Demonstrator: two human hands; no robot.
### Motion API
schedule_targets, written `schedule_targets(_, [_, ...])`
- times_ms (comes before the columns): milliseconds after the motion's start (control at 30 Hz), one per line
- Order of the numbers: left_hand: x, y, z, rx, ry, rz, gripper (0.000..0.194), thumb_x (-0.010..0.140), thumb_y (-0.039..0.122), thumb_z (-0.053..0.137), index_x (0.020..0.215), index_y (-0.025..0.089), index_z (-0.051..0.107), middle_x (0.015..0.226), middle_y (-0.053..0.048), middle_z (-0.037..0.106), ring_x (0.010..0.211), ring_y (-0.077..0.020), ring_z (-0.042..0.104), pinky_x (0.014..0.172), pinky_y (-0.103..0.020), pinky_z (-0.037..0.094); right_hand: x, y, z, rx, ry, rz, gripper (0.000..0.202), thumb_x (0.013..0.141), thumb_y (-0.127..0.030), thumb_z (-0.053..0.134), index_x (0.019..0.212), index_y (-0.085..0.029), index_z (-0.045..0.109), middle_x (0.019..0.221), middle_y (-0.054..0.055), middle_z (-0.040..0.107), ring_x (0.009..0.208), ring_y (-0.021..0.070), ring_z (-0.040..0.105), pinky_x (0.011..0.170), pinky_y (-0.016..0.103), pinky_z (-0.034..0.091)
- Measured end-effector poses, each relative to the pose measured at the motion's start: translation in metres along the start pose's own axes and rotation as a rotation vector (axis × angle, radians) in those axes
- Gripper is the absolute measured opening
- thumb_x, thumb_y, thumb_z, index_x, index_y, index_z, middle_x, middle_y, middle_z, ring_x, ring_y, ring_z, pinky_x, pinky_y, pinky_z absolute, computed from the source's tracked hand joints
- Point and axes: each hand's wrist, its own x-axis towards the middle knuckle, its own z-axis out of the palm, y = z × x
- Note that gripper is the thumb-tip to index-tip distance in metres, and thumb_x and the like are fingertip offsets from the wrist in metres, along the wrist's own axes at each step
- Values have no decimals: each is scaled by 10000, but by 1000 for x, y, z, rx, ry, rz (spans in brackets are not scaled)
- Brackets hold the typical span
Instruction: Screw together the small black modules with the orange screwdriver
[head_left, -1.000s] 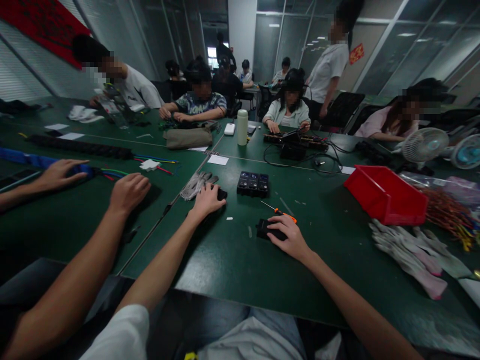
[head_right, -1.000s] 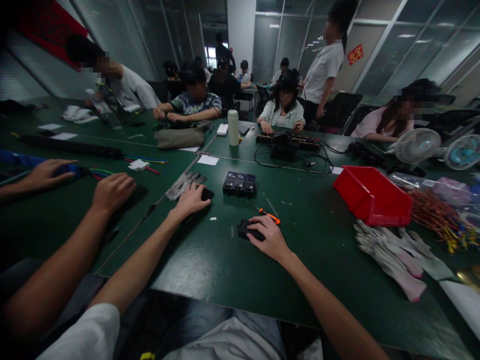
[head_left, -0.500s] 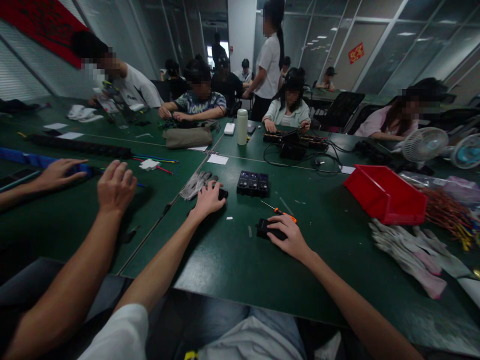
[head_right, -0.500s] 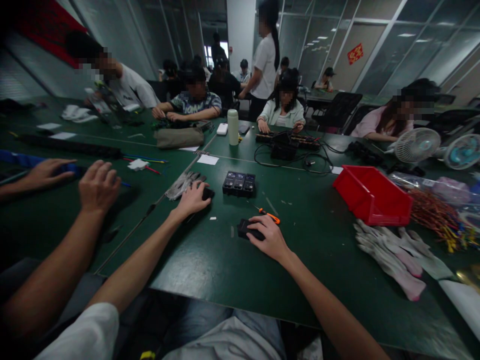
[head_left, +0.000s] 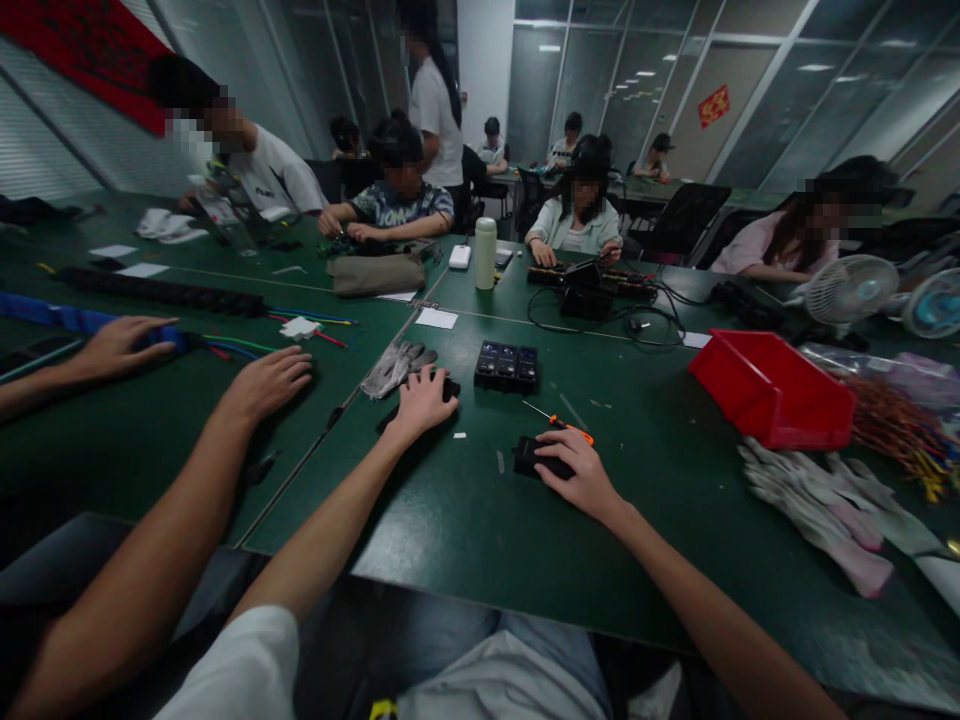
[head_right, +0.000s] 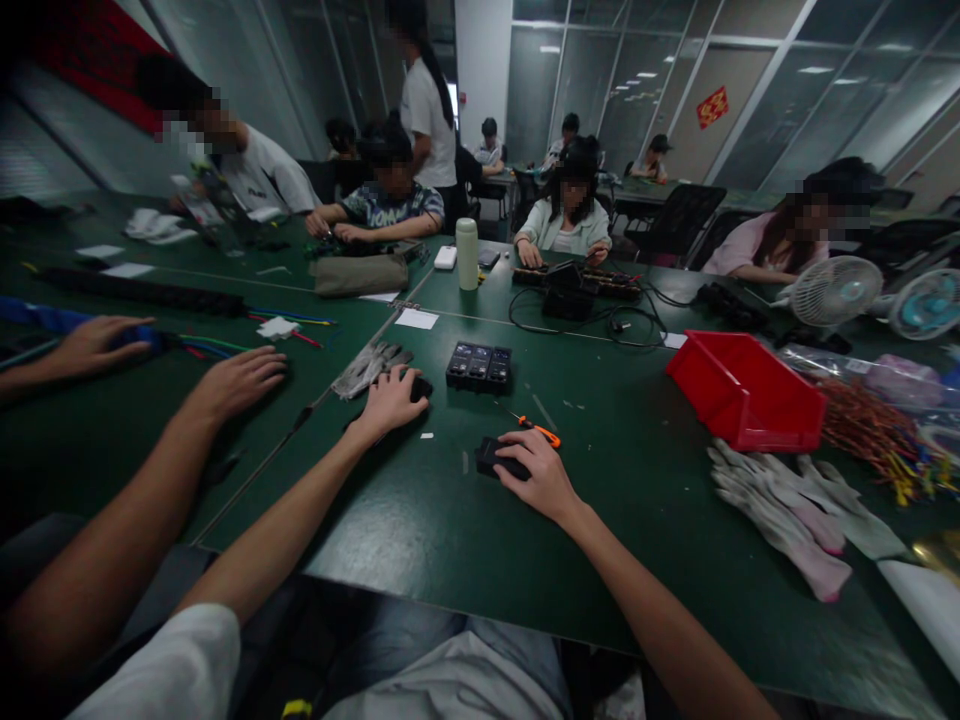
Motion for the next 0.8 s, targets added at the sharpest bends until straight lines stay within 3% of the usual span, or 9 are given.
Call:
schedule_targets(133, [-8, 12, -2, -18, 88, 17, 478, 800, 401, 472, 1236, 209, 440, 1366, -141, 323, 1212, -349, 342, 940, -498, 352, -1, 1, 1, -5, 23, -8, 247, 803, -226, 607, 1049, -249, 606, 1089, 80, 618, 1024, 245, 585, 920, 489, 445])
schedule_targets(367, [-28, 48, -18, -254, 240, 241, 309, 831, 325, 479, 1108, 194, 520, 1226, -119, 449, 1194, -280, 384, 996, -434, 347, -2, 1, 1, -10, 37, -13, 247, 804, -245, 601, 1051, -244, 596, 1105, 85, 609, 1041, 249, 576, 928, 491, 438])
schedule_targets(433, [-35, 57, -22, -415, 177, 394, 277, 843, 307, 474, 1094, 200, 527, 1170, -94, 492, 1145, -234, 440, 1000, -391, 363, -2, 1, 1, -12, 32, -2, 259, 806, -247, 599, 1065, -240, 587, 1108, 88, 604, 1046, 249, 570, 940, 491, 430])
schedule_targets(600, [-55, 82, -19, -733, -168, 795, 360, 822, 369, 551, 1139, 199, 527, 1119, -76, 556, 1059, -189, 521, 929, -332, 428, -3, 2, 0, -21, 23, 12, 258, 806, -247, 599, 1062, -226, 580, 1069, 92, 601, 1021, 245, 568, 935, 474, 436])
schedule_targets(667, [-60, 88, -14, -775, -210, 819, 468, 764, 413, 626, 1165, 197, 518, 1102, -71, 575, 1031, -189, 539, 917, -335, 432, -3, 3, 1, -21, 24, 19, 279, 805, -253, 601, 1081, -228, 570, 1067, 95, 598, 1016, 250, 566, 922, 475, 443])
schedule_targets(800, [-59, 87, -6, -815, -249, 781, 472, 751, 429, 642, 1145, 191, 539, 1088, -68, 596, 1001, -182, 561, 883, -325, 443, -4, 5, 3, -8, 34, 29, 308, 809, -276, 601, 1108, -225, 548, 1060, 96, 601, 1006, 251, 571, 916, 479, 444])
